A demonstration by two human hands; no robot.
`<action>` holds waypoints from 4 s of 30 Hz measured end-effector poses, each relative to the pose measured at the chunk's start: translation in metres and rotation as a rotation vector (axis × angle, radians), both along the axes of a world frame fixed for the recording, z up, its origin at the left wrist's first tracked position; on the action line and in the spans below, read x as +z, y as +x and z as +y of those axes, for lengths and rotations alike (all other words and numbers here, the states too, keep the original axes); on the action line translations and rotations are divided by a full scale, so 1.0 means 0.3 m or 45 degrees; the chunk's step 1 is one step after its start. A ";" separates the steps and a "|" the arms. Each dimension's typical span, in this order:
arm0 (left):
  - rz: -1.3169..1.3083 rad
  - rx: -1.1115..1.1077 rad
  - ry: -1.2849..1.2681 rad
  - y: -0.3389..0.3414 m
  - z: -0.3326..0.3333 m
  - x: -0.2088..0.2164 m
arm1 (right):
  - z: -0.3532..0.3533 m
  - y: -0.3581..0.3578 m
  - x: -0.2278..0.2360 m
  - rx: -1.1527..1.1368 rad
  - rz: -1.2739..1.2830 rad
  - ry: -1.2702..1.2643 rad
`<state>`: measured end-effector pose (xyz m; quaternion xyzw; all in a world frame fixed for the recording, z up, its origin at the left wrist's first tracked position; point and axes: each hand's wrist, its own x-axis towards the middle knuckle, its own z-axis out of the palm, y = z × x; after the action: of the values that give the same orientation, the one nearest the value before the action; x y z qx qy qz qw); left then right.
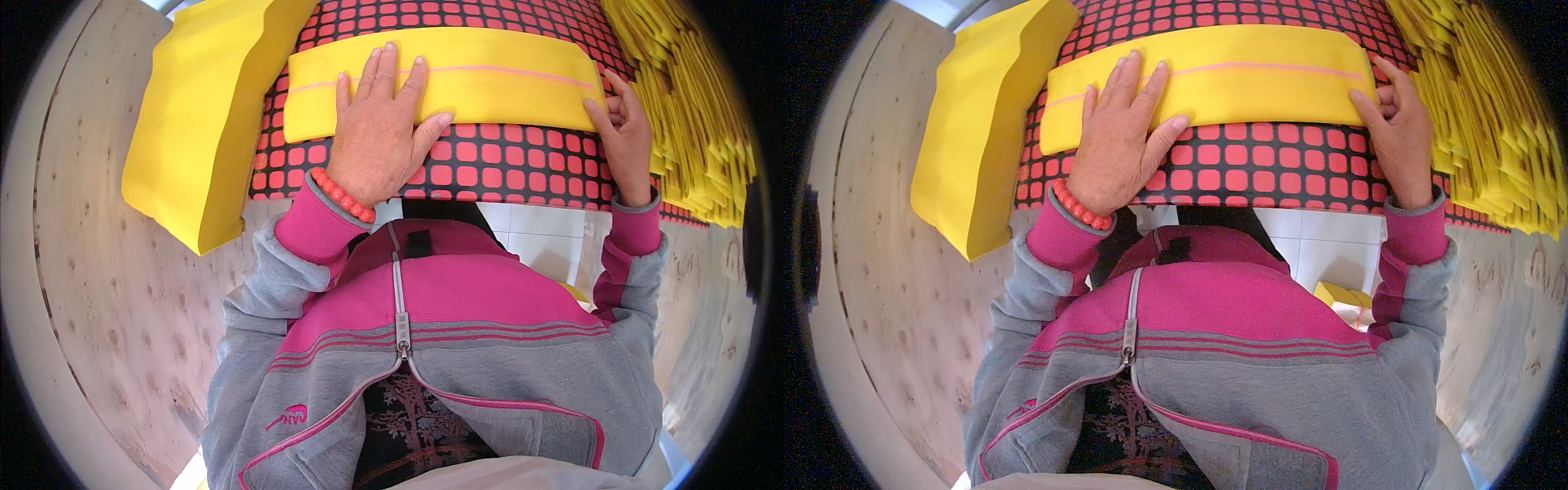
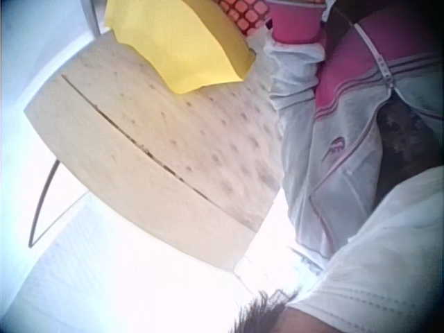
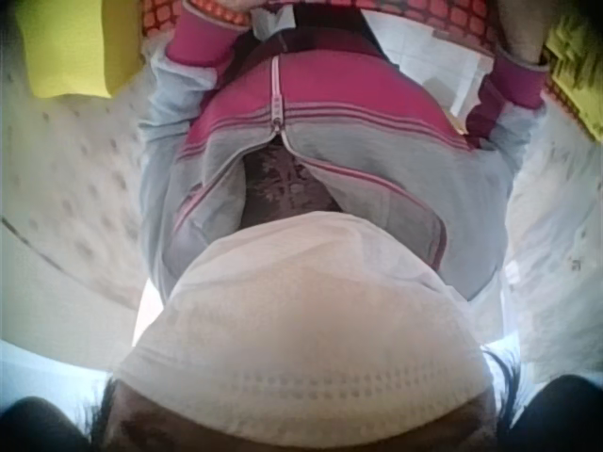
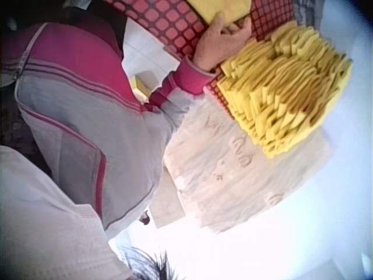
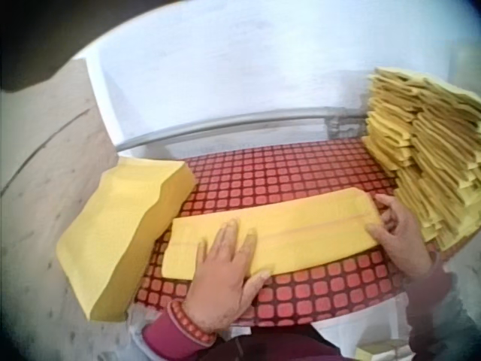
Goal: The person folds yellow paper sheets by hand on a patterned table. They repeatedly pick up sheets, fold them in half, and stack the folded pieces into a growing pile on the right side of the table.
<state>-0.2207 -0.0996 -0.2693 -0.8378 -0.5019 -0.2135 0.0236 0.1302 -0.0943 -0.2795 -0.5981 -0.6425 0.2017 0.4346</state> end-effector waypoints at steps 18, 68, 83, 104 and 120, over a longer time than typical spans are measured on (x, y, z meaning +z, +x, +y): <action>0.061 0.062 0.197 -0.049 -0.048 0.080 | -0.003 -0.009 0.007 -0.022 -0.041 -0.003; 0.187 0.228 -0.001 -0.221 0.205 -0.072 | 0.159 -0.045 -0.100 -0.099 -1.054 0.254; 0.144 -0.104 -0.078 0.064 0.197 -0.045 | 0.173 -0.484 -0.047 0.216 -0.950 0.512; 0.129 -0.214 0.022 0.141 0.132 -0.031 | 0.205 -0.405 -0.032 0.428 -0.798 0.591; 0.175 0.211 0.081 -0.304 0.132 -0.022 | 0.176 -0.002 -0.049 0.014 -1.128 0.457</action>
<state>-0.3119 -0.0599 -0.2757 -0.8050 -0.5596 -0.1687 0.1020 0.1297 -0.0415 -0.2941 -0.5386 -0.7937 -0.1847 0.2141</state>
